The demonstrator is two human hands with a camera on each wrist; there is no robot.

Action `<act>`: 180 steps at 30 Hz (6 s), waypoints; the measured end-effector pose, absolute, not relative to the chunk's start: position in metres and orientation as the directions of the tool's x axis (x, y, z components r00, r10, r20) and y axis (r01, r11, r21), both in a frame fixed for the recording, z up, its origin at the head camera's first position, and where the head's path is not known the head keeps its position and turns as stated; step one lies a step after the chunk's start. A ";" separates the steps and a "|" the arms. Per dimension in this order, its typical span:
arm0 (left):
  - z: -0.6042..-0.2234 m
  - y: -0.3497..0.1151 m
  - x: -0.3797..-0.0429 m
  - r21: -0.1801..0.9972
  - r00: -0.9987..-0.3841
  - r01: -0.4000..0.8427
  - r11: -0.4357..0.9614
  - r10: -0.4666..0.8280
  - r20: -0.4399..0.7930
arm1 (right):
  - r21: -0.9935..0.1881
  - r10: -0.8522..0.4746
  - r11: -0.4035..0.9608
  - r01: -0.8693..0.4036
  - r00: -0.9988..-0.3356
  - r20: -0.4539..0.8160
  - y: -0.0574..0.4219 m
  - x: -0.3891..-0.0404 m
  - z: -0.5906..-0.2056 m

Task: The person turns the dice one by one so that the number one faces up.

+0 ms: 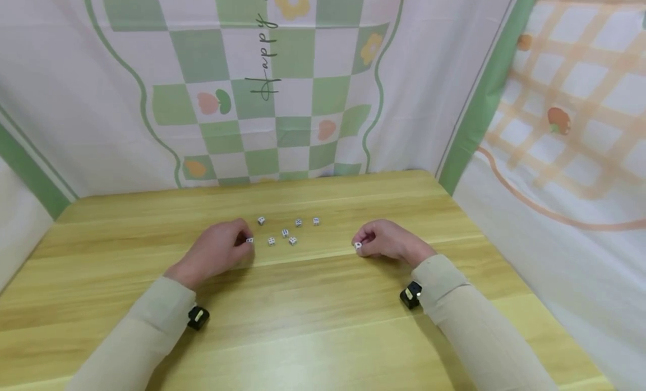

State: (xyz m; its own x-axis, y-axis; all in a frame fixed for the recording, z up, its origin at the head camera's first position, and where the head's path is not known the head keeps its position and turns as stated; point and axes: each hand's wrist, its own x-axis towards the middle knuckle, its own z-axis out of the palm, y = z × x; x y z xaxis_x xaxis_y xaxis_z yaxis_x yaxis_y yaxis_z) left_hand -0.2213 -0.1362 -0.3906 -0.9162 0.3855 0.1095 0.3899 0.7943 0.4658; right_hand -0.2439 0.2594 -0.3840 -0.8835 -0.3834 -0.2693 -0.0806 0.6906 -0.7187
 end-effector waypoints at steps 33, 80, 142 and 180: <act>-0.388 -0.139 -0.206 0.734 -0.939 0.274 0.621 0.336 0.066 | -0.697 -0.360 0.714 -0.071 -0.890 -0.279 0.265 -0.245 -0.388; -0.386 -0.140 -0.195 0.853 -0.949 0.181 0.490 0.315 0.020 | -0.744 -0.367 0.668 -0.024 -0.880 -0.301 0.255 -0.247 -0.385; -0.386 -0.144 -0.188 0.887 -0.954 0.135 0.442 0.300 -0.004 | -0.731 -0.369 0.681 -0.037 -0.880 -0.300 0.254 -0.247 -0.386; -0.388 -0.141 -0.186 0.887 -0.954 0.138 0.440 0.301 -0.001 | -0.710 -0.372 0.702 -0.062 -0.881 -0.291 0.257 -0.247 -0.386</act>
State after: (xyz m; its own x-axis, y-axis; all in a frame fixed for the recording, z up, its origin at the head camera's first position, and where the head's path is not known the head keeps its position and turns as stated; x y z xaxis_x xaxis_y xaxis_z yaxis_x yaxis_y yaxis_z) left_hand -0.1861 -0.1413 -0.3884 -0.9537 0.3009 -0.0007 0.1381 0.4399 0.8874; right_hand -0.2475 0.2569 -0.3856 -0.8812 -0.3725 -0.2910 -0.0624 0.7019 -0.7096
